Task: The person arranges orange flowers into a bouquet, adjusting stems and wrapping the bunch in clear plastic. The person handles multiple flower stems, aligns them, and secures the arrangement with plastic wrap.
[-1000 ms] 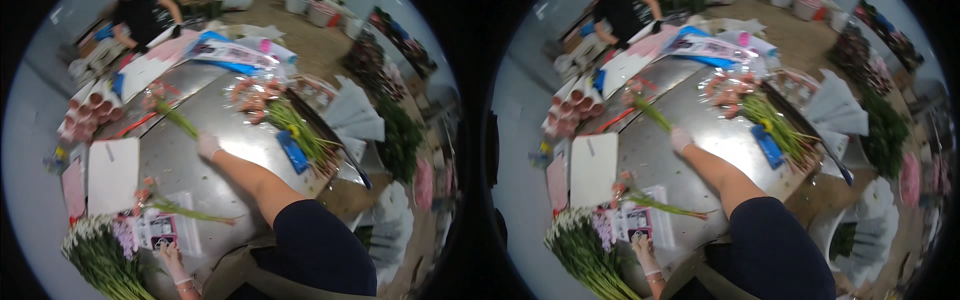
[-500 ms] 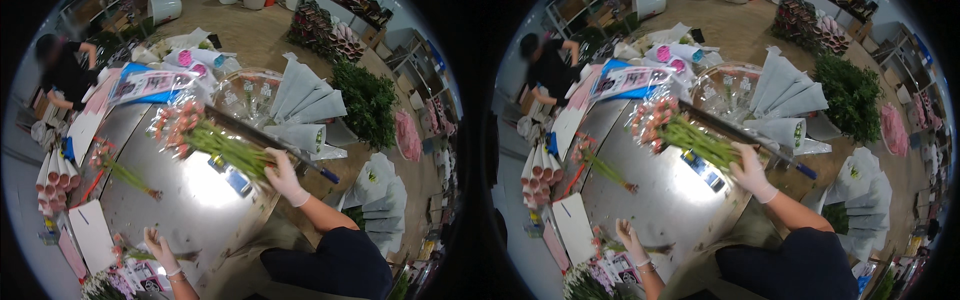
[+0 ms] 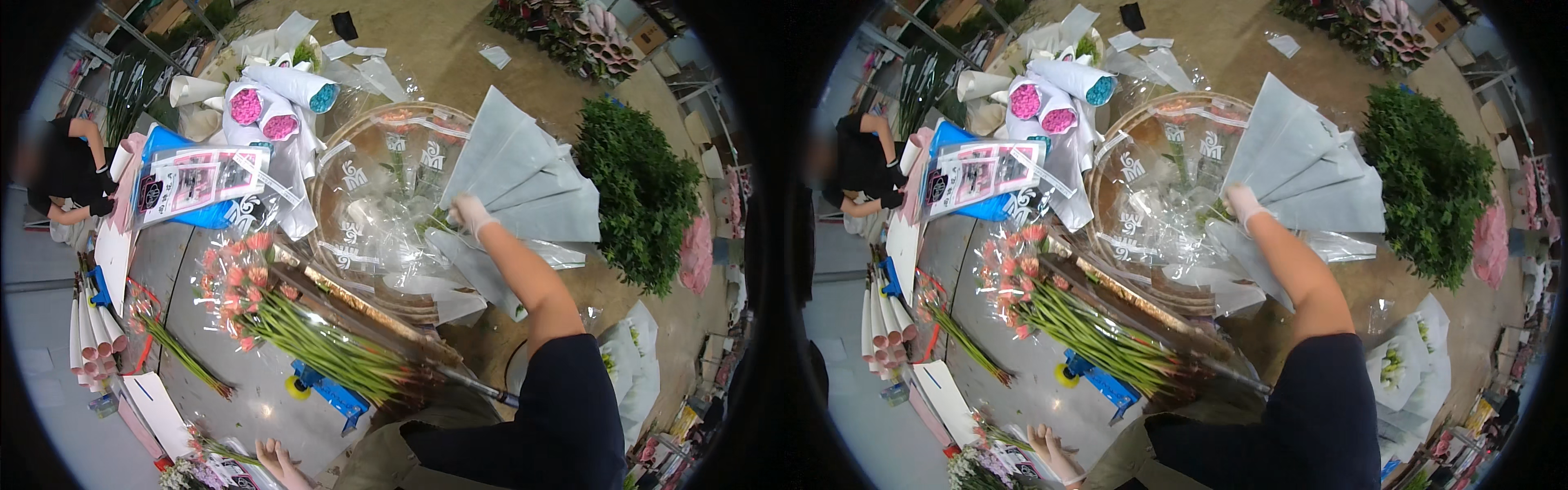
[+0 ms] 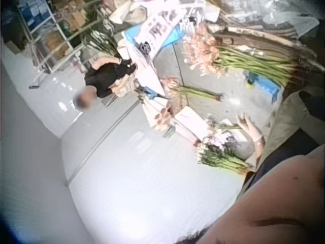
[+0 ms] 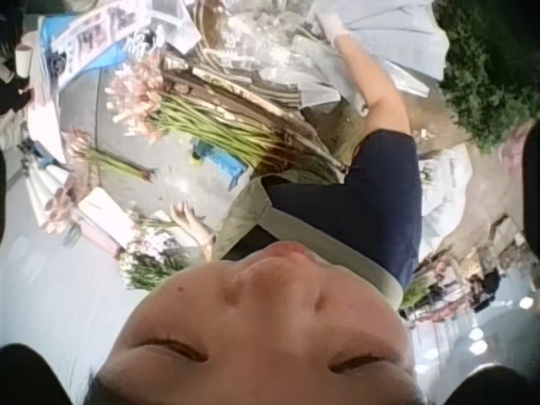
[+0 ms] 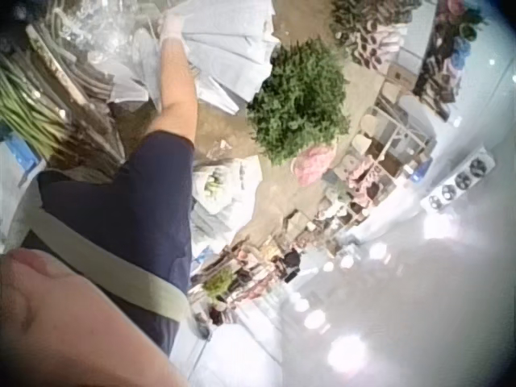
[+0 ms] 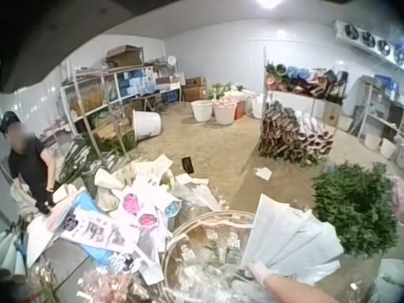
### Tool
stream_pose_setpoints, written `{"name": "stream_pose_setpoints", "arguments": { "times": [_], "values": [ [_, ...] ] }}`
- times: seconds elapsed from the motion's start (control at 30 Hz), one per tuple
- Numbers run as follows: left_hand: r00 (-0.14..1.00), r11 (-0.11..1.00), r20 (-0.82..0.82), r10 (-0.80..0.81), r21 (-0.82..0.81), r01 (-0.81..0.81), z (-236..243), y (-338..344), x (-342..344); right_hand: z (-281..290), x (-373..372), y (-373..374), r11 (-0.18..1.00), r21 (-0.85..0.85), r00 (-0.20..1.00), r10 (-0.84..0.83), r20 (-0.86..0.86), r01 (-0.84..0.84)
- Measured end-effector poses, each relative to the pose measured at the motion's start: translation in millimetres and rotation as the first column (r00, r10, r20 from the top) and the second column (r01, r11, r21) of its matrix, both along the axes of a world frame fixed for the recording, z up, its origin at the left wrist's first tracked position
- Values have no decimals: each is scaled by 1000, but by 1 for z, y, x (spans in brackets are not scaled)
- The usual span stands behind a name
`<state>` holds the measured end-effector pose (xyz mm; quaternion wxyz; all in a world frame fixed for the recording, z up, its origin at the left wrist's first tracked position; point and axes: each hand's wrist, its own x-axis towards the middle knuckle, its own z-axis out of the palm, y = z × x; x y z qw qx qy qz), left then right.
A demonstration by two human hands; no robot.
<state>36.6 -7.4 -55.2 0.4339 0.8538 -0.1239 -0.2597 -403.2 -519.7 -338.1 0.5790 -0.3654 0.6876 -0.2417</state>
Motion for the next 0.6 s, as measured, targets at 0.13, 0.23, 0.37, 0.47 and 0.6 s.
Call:
{"name": "stream_pose_setpoints", "arguments": {
  "times": [0.13, 0.23, 0.37, 0.47, 0.6],
  "values": [
    [999, 997, 48, 23, 69, -27, 24, -47, -26, -16, 10, -117, 904, -363, 836, -13, -549, -225],
    [998, 995, 59, -16, 100, 10, 27, -74, -23, -50, -23, -201, 847, -509, 878, -119, -463, -153],
    [999, 997, 33, 11, 78, -14, 17, -97, -21, -76, -49, -263, 970, -242, 827, -134, -546, -2],
    [996, 992, 20, 81, 94, -83, 22, -108, -37, -81, -31, -278, 997, -54, 864, 15, -503, -49],
    [997, 992, 28, 71, 105, -74, 12, -113, -37, -102, 9, -237, 951, -139, 572, 48, -819, -278]
  ]
}}
